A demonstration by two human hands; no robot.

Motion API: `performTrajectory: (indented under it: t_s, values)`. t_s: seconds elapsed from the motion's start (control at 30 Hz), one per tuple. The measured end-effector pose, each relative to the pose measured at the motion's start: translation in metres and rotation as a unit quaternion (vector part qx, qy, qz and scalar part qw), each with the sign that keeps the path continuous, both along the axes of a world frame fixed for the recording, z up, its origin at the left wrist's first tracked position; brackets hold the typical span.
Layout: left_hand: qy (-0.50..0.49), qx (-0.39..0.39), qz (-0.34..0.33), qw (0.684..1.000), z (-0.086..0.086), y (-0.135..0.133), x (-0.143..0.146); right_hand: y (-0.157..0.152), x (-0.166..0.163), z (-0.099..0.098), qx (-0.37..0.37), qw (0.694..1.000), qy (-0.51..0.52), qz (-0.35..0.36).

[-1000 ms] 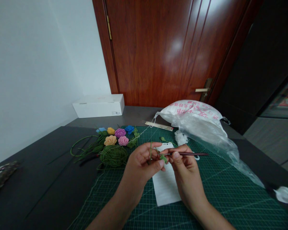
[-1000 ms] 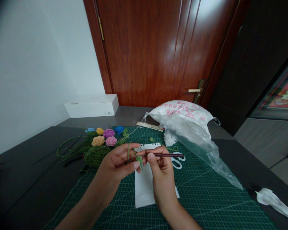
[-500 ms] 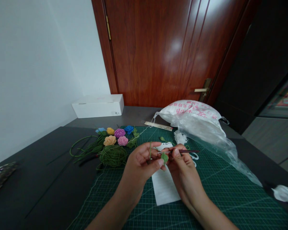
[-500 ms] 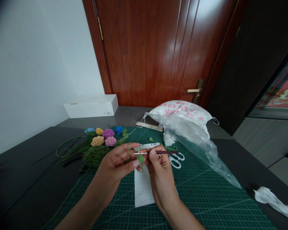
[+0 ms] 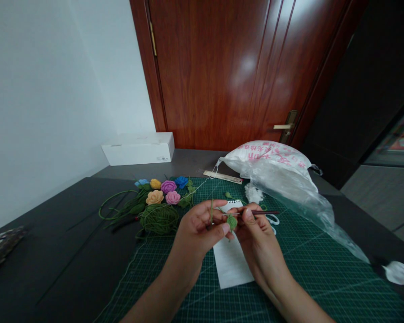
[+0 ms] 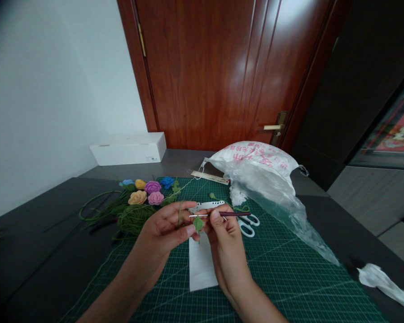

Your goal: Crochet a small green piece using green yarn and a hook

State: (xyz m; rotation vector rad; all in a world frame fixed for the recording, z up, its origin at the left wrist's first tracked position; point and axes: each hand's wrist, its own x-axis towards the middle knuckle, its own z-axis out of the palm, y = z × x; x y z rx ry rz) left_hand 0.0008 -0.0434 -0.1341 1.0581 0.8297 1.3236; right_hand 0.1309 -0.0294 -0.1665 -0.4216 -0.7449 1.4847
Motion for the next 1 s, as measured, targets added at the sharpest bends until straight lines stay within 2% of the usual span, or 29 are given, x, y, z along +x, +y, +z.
performTrajectory:
  t_s: [1.0]
  values:
    - [0.014,-0.004,0.005,1.000,-0.0004,0.0003,-0.0021,0.0011,-0.0005,-0.0003,-0.011,1.000,-0.001,-0.005]
